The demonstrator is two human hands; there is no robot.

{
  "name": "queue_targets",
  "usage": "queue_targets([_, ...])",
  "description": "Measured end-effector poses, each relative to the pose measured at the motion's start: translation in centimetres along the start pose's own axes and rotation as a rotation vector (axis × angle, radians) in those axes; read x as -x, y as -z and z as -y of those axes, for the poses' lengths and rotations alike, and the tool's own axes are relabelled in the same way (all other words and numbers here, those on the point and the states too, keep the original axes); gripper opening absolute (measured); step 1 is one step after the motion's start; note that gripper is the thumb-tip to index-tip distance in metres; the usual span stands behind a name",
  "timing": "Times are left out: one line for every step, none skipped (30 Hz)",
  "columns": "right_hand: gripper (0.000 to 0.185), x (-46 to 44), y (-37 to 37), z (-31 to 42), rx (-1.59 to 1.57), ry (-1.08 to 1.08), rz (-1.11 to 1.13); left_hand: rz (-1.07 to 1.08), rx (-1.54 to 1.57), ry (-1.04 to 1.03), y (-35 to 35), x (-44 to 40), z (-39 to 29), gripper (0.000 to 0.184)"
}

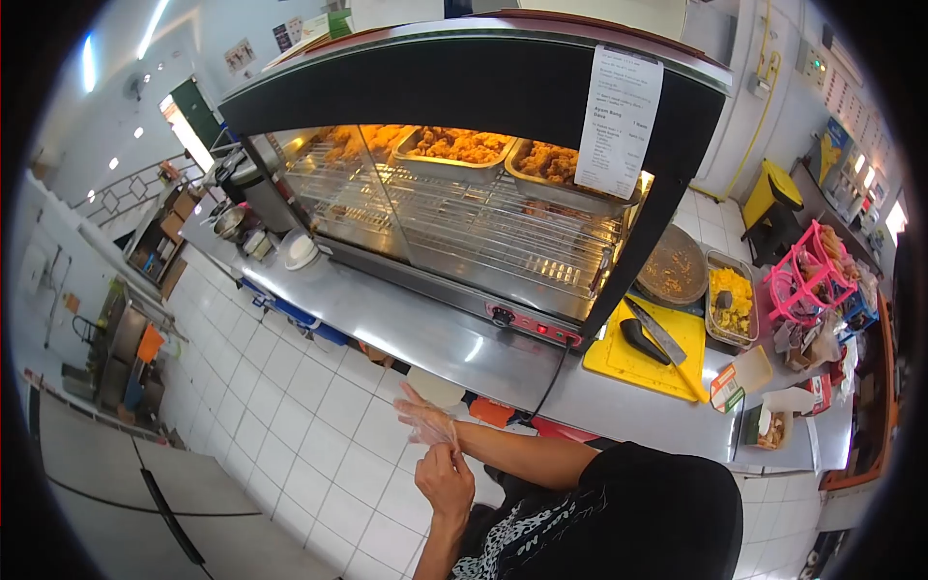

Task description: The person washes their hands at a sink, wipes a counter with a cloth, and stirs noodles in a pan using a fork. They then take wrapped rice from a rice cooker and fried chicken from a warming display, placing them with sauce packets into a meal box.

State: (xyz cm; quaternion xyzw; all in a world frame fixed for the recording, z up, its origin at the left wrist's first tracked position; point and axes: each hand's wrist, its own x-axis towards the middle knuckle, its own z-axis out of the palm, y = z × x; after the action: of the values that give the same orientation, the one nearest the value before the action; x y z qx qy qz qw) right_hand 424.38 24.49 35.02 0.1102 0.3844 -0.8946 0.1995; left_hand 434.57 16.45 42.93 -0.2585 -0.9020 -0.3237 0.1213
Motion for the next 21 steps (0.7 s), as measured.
queue_targets([0.109, -1.1, 0.1, 0.5, -0.053, 0.025, -0.030, 0.004, 0.006, 0.005, -0.2, -0.4, 0.6, 0.007])
queue_targets([0.107, -2.0, 0.3, 0.9, -0.107, 0.049, -0.061, 0.010, 0.013, 0.011, -0.5, -0.5, 1.3, 0.007])
queue_targets([0.105, -2.4, 0.6, 1.0, -0.115, 0.107, -0.071, 0.019, 0.023, 0.015, -0.8, -0.8, 1.9, 0.008])
queue_targets([0.103, -2.4, 1.0, 1.3, -0.123, 0.166, -0.083, 0.033, 0.028, -0.021, -0.7, -1.2, 2.3, 0.008])
queue_targets([0.101, -2.3, 1.3, 1.3, -0.130, 0.222, -0.096, 0.046, 0.033, -0.056, -0.5, -1.6, 2.7, 0.008])
queue_targets([0.099, -2.3, 1.4, 1.3, -0.112, 0.298, -0.129, 0.058, 0.037, -0.088, -0.3, -1.8, 3.0, 0.008])
queue_targets([0.098, -2.5, 1.5, 1.3, -0.093, 0.372, -0.162, 0.050, 0.112, -0.056, -0.1, -1.8, 3.3, 0.009])
queue_targets([0.096, -2.7, 1.4, 1.2, -0.072, 0.445, -0.195, 0.043, 0.187, -0.021, 0.1, -1.8, 3.3, 0.009])
queue_targets([0.095, -3.0, 1.4, 1.3, -0.082, 0.462, -0.240, 0.034, 0.262, 0.011, 0.1, -1.8, 3.4, 0.009])
queue_targets([0.093, -3.3, 1.3, 1.7, -0.092, 0.483, -0.285, -0.058, 0.310, 0.098, -0.1, -1.9, 3.2, 0.010])
queue_targets([0.092, -3.6, 1.1, 1.9, -0.104, 0.501, -0.329, -0.146, 0.356, 0.188, -0.4, -1.8, 3.0, 0.011])
queue_targets([0.094, -4.0, 0.7, 2.0, -0.008, 0.570, -0.337, -0.234, 0.401, 0.279, -0.6, -1.8, 3.3, 0.012])
queue_targets([0.096, -4.4, -0.3, 2.5, 0.086, 0.642, -0.353, -0.112, 0.425, 0.335, -1.4, -1.2, 6.1, 0.018])
queue_targets([0.099, -4.2, -1.3, 2.9, 0.187, 0.700, -0.361, -0.022, 0.468, 0.346, -1.2, -1.0, 7.1, 0.020])
queue_targets([0.101, -3.9, -2.4, 3.3, 0.185, 0.749, -0.318, 0.066, 0.510, 0.359, -1.0, -0.9, 8.0, 0.022])
queue_targets([0.104, -3.3, -3.9, 3.9, 0.185, 0.797, -0.274, 0.153, 0.552, 0.372, -0.8, -1.0, 8.5, 0.024])
queue_targets([0.106, -2.9, -4.8, 4.4, 0.184, 0.845, -0.229, 0.228, 0.498, 0.375, -0.2, -1.4, 8.3, 0.026])
queue_targets([0.109, -2.8, -5.2, 4.5, 0.370, 0.902, -0.246, 0.274, 0.479, 0.352, 0.0, -1.6, 8.7, 0.026])
queue_targets([0.112, -2.6, -5.6, 4.7, 0.557, 0.953, -0.264, 0.319, 0.460, 0.329, 0.1, -1.9, 9.2, 0.026])
queue_targets([0.115, -2.4, -6.0, 4.9, 0.745, 0.997, -0.280, 0.364, 0.440, 0.307, 0.3, -2.1, 9.7, 0.025])
queue_targets([0.118, -2.1, -6.3, 5.0, 0.826, 0.941, -0.284, 0.415, 0.451, 0.320, 0.6, -2.4, 10.1, 0.025])
